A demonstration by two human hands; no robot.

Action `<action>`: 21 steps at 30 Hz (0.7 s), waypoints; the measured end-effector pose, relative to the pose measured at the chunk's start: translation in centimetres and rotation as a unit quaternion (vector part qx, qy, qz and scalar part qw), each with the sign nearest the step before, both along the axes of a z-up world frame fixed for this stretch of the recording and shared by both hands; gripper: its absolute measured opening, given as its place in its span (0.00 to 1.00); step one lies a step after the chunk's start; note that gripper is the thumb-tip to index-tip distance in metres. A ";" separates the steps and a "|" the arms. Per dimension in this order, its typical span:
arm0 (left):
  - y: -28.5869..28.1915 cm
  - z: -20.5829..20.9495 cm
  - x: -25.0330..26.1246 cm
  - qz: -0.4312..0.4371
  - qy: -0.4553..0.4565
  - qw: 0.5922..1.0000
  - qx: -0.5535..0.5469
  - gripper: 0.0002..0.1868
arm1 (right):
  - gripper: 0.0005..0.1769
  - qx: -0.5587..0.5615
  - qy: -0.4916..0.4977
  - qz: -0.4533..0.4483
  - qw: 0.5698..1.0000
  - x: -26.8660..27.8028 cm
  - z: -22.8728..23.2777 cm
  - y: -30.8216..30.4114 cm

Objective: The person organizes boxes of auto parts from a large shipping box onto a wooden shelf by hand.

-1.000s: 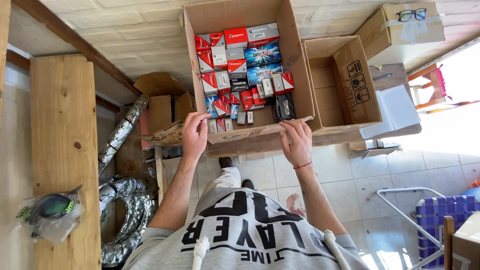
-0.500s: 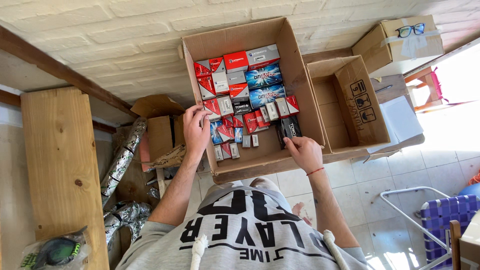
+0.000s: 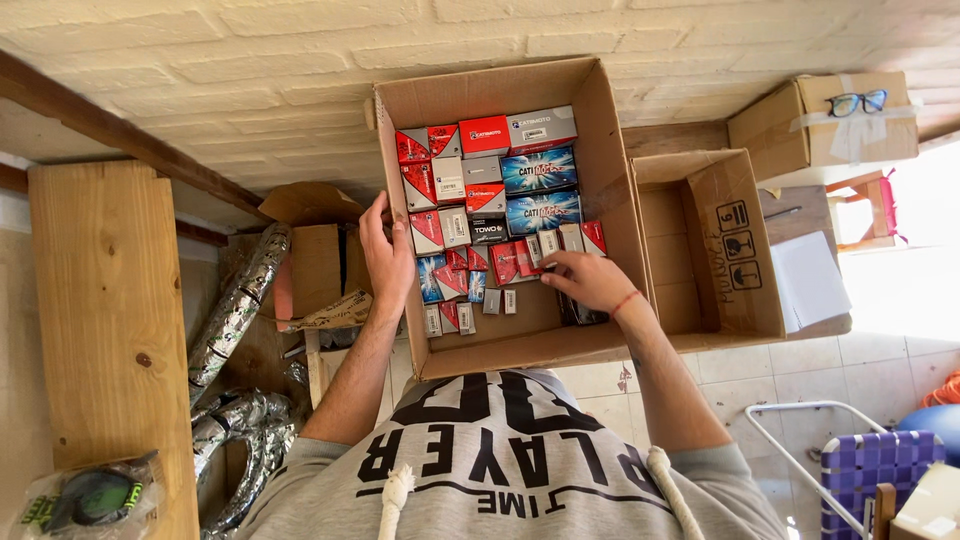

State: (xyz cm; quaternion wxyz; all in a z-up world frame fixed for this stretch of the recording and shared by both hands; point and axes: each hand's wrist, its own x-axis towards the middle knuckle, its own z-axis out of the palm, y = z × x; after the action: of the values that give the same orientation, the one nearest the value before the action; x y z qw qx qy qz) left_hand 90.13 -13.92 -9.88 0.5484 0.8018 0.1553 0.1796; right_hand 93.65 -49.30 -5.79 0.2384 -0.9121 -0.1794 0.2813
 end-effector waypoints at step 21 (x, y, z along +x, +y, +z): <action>-0.8 2.6 0.6 0.046 0.143 0.988 0.033 0.22 | 0.52 -0.020 -0.219 0.069 0.973 15.1 -22.9 9.8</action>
State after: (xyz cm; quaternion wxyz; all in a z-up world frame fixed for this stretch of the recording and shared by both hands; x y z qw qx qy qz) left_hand 90.77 -14.72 -7.31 0.4848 0.8289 0.2629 0.0937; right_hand 108.73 -39.55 -28.68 0.1553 -0.9413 -0.2844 0.0940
